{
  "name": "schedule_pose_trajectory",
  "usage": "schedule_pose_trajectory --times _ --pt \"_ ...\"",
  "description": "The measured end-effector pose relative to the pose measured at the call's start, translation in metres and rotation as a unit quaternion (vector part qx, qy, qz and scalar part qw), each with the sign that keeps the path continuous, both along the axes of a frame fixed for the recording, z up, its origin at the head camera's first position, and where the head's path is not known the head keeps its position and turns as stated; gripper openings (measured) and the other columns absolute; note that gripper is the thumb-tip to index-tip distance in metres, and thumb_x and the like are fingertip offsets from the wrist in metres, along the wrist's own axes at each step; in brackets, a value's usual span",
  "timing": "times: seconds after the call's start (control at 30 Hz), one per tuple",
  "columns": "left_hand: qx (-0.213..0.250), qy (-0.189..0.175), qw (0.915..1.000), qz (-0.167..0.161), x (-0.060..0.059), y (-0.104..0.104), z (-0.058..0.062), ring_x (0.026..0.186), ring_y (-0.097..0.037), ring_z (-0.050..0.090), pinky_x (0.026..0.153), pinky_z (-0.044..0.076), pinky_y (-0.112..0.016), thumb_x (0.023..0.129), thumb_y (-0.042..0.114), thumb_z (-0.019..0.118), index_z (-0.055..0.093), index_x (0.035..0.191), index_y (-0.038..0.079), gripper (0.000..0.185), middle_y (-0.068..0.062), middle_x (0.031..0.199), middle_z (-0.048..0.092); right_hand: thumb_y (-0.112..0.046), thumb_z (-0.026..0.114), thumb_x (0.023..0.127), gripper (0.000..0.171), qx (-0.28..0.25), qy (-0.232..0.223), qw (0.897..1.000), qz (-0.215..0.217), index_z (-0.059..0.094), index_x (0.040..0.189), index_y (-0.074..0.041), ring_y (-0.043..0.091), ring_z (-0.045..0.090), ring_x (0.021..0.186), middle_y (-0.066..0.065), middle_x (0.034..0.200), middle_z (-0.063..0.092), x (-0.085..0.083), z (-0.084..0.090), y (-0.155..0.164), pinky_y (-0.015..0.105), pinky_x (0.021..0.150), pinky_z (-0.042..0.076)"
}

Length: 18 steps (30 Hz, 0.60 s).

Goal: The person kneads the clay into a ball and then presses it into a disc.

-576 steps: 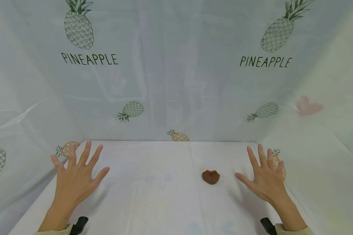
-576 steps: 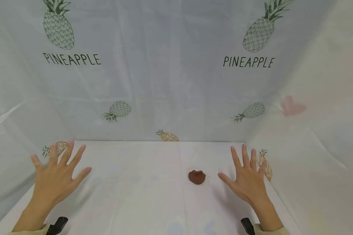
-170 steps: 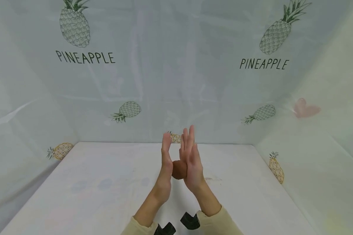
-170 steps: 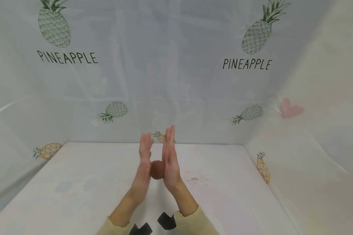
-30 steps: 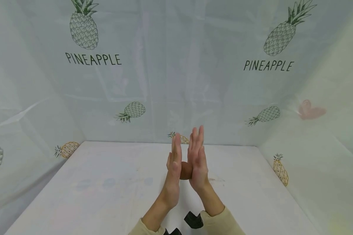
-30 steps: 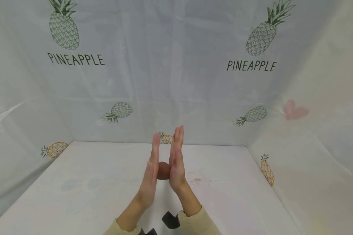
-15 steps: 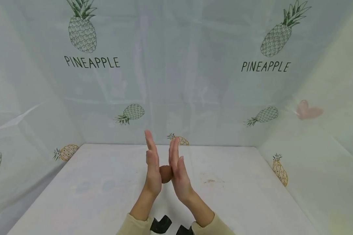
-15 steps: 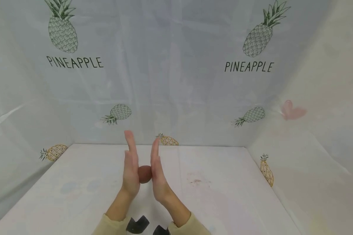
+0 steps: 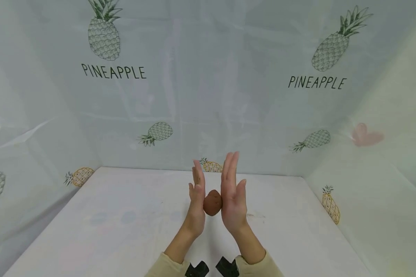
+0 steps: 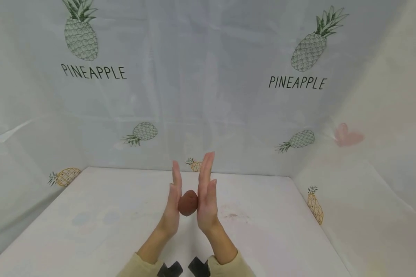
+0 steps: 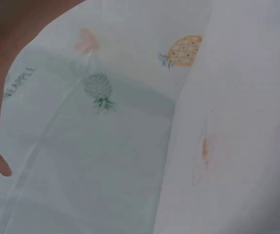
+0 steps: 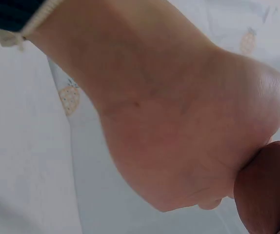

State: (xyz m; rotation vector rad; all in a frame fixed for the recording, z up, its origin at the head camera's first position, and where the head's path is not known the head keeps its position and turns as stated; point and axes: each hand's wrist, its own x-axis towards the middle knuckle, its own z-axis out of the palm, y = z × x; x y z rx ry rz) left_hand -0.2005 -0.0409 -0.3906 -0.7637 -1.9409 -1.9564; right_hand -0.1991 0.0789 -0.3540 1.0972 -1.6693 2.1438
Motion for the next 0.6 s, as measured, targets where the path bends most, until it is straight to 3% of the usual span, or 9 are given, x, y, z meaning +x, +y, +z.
schedule_pose_trajectory --times 0.17,0.2,0.23,0.27,0.4,0.43,0.47,0.5,0.6 --pt "-0.013 0.025 0.9991 -0.032 0.008 0.012 0.000 0.161 -0.015 -0.025 0.118 -0.029 -0.064 0.113 0.048 0.000 -0.016 0.168 0.030 0.061 0.013 0.175 -0.023 -0.064 -0.005 0.107 0.067 -0.007 -0.019 1.000 -0.015 -0.021 0.167 -0.037 0.006 -0.023 0.160 -0.016 0.175 -0.020 -0.008 0.000 0.009 0.052 0.123 -0.024" --pt "-0.012 0.027 0.9988 -0.038 0.010 0.013 0.001 0.161 -0.015 -0.025 0.118 -0.028 -0.063 0.112 0.050 0.000 -0.016 0.169 0.030 0.062 0.012 0.175 -0.023 -0.063 -0.005 0.107 0.066 -0.007 -0.030 0.999 -0.008 -0.022 0.166 -0.038 0.003 -0.023 0.159 -0.017 0.175 -0.022 -0.010 -0.001 0.011 0.047 0.127 -0.017" --pt "-0.010 0.031 0.9986 -0.042 0.012 0.014 0.002 0.161 -0.015 -0.025 0.119 -0.028 -0.062 0.112 0.051 0.000 -0.016 0.169 0.029 0.063 0.012 0.175 -0.023 -0.065 -0.005 0.107 0.066 -0.011 -0.045 0.999 0.007 -0.022 0.166 -0.040 -0.002 0.002 0.160 -0.017 0.174 -0.024 -0.011 -0.003 0.011 0.039 0.129 0.000" --pt "-0.009 0.035 0.9984 -0.043 0.014 0.014 0.004 0.161 -0.015 -0.024 0.119 -0.027 -0.062 0.112 0.053 0.000 -0.016 0.169 0.029 0.064 0.011 0.175 -0.022 -0.065 -0.006 0.106 0.066 -0.013 -0.061 0.998 0.023 -0.023 0.165 -0.042 -0.004 0.030 0.150 -0.017 0.173 -0.026 -0.012 -0.005 0.010 0.032 0.121 0.023" --pt "0.003 0.037 0.9988 -0.033 0.015 0.007 0.009 0.161 -0.013 -0.024 0.120 -0.026 -0.061 0.110 0.057 0.000 -0.014 0.169 0.030 0.066 0.011 0.176 -0.020 -0.066 -0.009 0.105 0.066 0.017 -0.106 0.992 0.068 -0.026 0.164 -0.041 -0.003 0.026 0.153 -0.017 0.172 -0.031 -0.014 -0.014 0.004 0.034 0.121 0.024" --pt "0.005 0.040 0.9988 -0.027 0.014 0.004 0.010 0.161 -0.013 -0.024 0.120 -0.027 -0.061 0.110 0.058 0.000 -0.014 0.169 0.030 0.067 0.010 0.176 -0.020 -0.066 -0.009 0.105 0.067 0.027 -0.113 0.990 0.076 -0.026 0.164 -0.039 0.001 0.026 0.155 -0.016 0.172 -0.030 -0.013 -0.015 0.001 0.040 0.127 0.014" --pt "0.009 0.040 0.9989 -0.021 0.012 0.001 0.012 0.161 -0.013 -0.025 0.120 -0.027 -0.061 0.110 0.059 -0.001 -0.014 0.169 0.030 0.067 0.010 0.176 -0.021 -0.065 -0.010 0.105 0.068 0.043 -0.115 0.989 0.078 -0.026 0.165 -0.036 0.003 -0.004 0.162 -0.016 0.172 -0.029 -0.012 -0.016 -0.002 0.048 0.129 -0.008" --pt "0.014 0.039 0.9990 -0.016 0.010 -0.003 0.013 0.160 -0.012 -0.026 0.119 -0.029 -0.060 0.109 0.060 0.000 -0.015 0.169 0.031 0.068 0.011 0.176 -0.021 -0.065 -0.010 0.105 0.069 0.056 -0.116 0.988 0.080 -0.026 0.165 -0.034 0.005 -0.027 0.157 -0.016 0.172 -0.027 -0.011 -0.018 -0.004 0.054 0.124 -0.023" --pt "0.028 0.033 0.9991 -0.001 0.003 -0.015 0.016 0.158 -0.010 -0.029 0.118 -0.030 -0.060 0.107 0.065 0.000 -0.017 0.168 0.034 0.070 0.013 0.175 -0.023 -0.066 -0.010 0.105 0.070 0.082 -0.123 0.985 0.093 -0.026 0.165 -0.034 0.009 -0.025 0.159 -0.016 0.173 -0.023 -0.006 -0.019 -0.011 0.061 0.122 -0.024"
